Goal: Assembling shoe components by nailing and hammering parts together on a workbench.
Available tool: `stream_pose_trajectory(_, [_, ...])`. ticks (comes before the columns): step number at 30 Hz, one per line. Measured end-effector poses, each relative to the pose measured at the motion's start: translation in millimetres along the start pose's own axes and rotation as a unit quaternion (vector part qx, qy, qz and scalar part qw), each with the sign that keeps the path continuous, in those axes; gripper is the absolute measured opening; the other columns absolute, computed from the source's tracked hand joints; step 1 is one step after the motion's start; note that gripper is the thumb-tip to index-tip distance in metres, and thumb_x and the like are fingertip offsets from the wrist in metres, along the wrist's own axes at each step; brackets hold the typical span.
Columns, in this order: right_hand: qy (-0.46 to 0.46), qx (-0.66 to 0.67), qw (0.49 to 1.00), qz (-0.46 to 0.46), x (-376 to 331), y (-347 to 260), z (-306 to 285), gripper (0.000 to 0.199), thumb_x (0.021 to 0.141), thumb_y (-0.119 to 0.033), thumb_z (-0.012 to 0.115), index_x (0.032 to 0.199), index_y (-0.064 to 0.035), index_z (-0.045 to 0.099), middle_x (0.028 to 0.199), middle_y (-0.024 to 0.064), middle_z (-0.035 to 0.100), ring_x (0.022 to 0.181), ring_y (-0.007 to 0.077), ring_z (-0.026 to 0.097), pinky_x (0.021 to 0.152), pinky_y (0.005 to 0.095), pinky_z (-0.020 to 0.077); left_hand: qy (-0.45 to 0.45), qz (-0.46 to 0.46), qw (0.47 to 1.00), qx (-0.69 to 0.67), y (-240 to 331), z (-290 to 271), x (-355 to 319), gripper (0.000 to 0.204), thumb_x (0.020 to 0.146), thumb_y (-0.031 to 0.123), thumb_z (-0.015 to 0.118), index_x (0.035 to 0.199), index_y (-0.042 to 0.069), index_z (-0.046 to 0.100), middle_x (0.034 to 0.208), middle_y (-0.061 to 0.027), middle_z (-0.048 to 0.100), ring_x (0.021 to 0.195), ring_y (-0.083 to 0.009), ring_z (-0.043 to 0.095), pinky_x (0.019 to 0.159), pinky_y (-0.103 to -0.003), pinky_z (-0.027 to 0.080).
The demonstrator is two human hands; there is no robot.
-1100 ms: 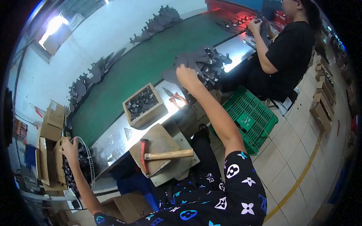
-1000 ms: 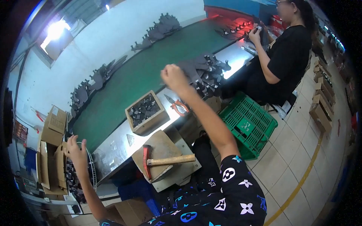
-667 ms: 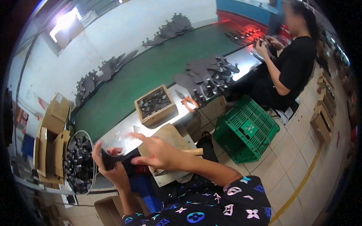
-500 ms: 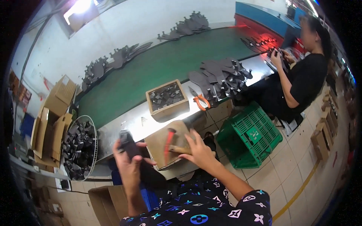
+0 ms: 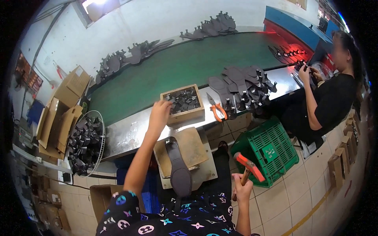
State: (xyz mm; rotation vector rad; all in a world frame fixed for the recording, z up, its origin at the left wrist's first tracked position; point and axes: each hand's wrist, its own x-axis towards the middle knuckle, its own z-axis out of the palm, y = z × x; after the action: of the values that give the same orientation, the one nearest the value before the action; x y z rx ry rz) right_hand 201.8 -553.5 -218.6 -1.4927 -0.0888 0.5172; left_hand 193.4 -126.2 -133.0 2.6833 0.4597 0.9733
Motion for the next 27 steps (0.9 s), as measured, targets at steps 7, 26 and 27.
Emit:
stream_pose_trajectory(7, [-0.028,0.014,0.999,-0.043,30.0,-8.3,25.2,0.022,0.097,-0.018,0.063,0.094,0.0031,0.067,0.05,-0.005,0.044,0.036,0.0032,0.036,0.036,0.022,0.0278,-0.26,0.145,0.901,0.315,-28.7,32.0,68.5,0.009,0.083,0.005,0.063,0.089,0.002,0.069,0.095,-0.0139,0.066,0.097,-0.0311,0.061,0.083,-0.043,0.052])
stream_pose_trajectory(26, [-0.261,0.08,0.943,-0.191,23.6,-171.0,124.4,0.021,0.091,-0.008,0.07,0.106,0.0055,0.066,0.062,0.0042,0.059,0.043,0.0044,0.044,0.04,0.0191,0.0314,-0.042,-0.265,0.669,-0.693,143.5,-131.7,-71.8,0.014,0.088,0.009,0.071,0.095,-0.004,0.072,0.081,-0.0112,0.072,0.064,-0.0131,0.066,0.049,-0.022,0.044])
stream_pose_trajectory(27, [-0.277,0.085,0.937,-0.195,19.0,-178.4,128.0,0.02,0.09,-0.009,0.071,0.103,0.0055,0.066,0.067,0.0064,0.062,0.044,0.0048,0.045,0.04,0.0187,0.0324,-0.054,-0.227,0.686,-0.689,147.6,-132.1,-81.0,0.016,0.089,0.009,0.07,0.098,-0.004,0.071,0.082,-0.0111,0.071,0.065,-0.0134,0.067,0.048,-0.021,0.044])
